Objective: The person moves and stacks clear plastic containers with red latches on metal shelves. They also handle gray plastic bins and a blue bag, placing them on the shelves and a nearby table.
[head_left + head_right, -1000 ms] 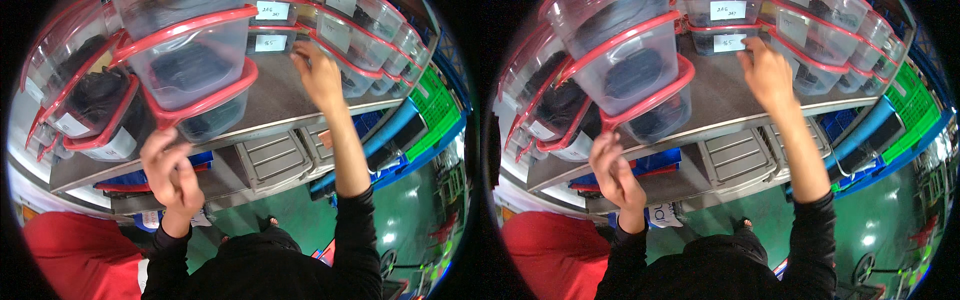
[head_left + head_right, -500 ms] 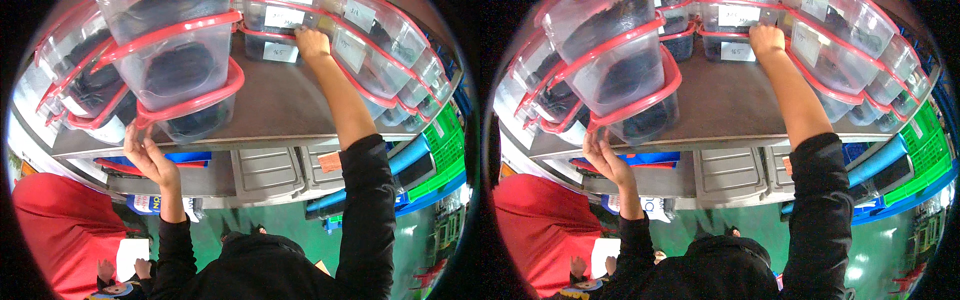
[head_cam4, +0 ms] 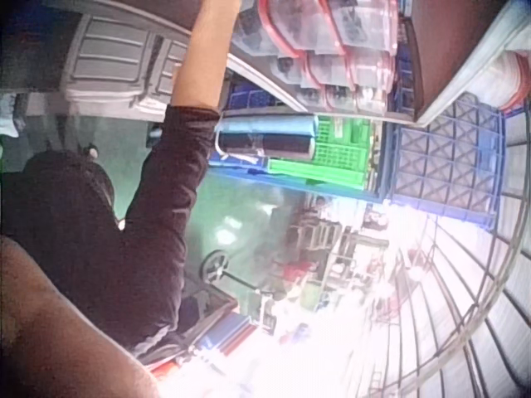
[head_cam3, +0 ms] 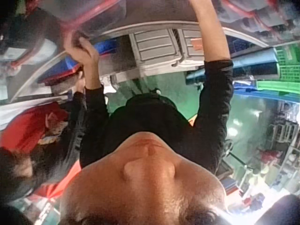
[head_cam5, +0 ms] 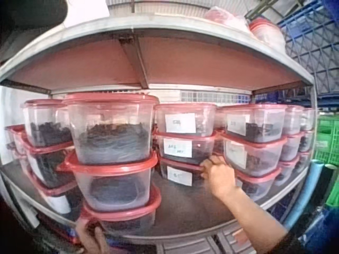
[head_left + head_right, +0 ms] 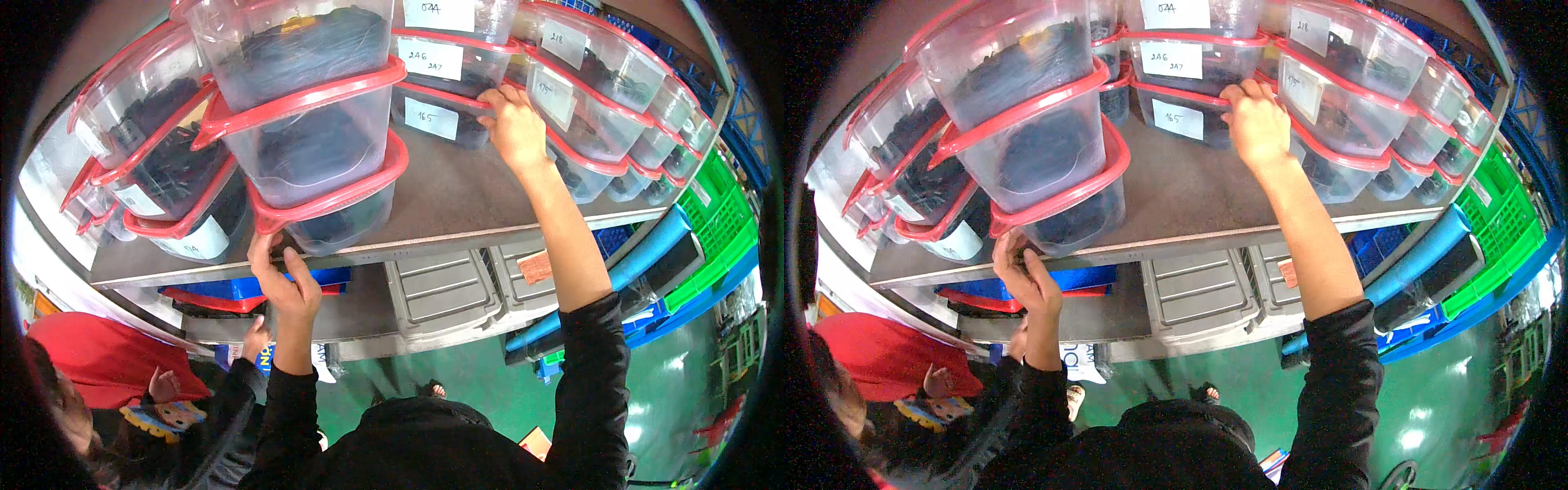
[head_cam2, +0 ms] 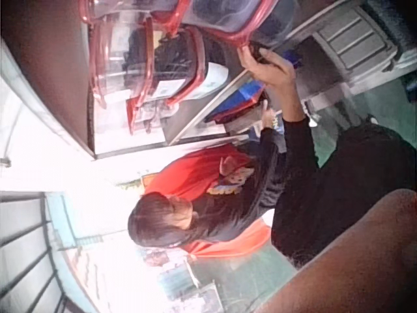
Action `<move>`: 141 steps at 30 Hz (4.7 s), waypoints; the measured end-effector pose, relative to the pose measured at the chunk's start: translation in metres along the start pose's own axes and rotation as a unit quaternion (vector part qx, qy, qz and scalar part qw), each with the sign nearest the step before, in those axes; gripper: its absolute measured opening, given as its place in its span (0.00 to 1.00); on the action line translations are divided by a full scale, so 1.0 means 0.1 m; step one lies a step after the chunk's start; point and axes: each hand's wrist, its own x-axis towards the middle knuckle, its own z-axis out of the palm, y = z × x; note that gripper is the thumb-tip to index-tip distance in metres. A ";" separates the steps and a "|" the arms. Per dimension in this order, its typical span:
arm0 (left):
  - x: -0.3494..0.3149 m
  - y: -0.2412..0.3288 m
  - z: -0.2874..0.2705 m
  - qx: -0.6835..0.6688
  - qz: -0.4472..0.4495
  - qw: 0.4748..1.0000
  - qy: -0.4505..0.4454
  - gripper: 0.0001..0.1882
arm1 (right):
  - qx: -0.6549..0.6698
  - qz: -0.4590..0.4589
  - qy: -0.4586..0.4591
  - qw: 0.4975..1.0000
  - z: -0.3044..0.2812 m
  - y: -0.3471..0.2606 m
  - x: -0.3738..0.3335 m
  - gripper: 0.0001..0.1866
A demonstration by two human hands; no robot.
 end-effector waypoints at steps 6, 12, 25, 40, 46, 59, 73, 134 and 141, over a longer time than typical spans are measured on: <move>0.04 0.08 0.02 0.036 -0.023 0.999 -0.018 0.19 | 0.019 -0.022 0.041 0.999 0.07 -0.05 -0.01 0.05; 0.05 0.08 0.05 0.068 0.029 0.997 0.006 0.21 | 0.015 -0.029 0.043 0.999 0.02 -0.21 -0.05 0.09; 0.10 0.14 0.07 0.102 0.055 0.993 0.005 0.19 | 0.106 -0.043 -0.028 0.993 -0.13 0.12 -0.04 0.16; 0.04 0.10 0.07 0.095 0.051 0.994 0.004 0.19 | 0.134 0.025 0.039 0.990 -0.03 -0.54 -0.15 0.09; -0.03 -0.04 0.03 0.108 0.035 0.993 0.000 0.21 | 0.147 0.062 0.051 0.986 -0.22 -0.78 -0.31 0.07; -0.08 -0.13 0.13 0.174 0.048 0.981 0.069 0.22 | 0.310 0.082 0.117 0.940 -0.43 -0.78 -0.53 0.11; -0.11 -0.17 0.23 0.186 0.030 0.974 0.128 0.32 | 0.347 0.014 0.125 0.929 -0.35 -0.65 -0.64 0.20; -0.08 0.09 0.15 0.101 -0.013 0.994 0.030 0.21 | 0.231 0.114 -0.013 0.966 -0.64 -0.69 -0.47 0.24; -0.08 0.09 0.13 0.084 -0.002 0.996 0.028 0.21 | 0.239 0.104 0.004 0.965 -0.49 -0.62 -0.35 0.27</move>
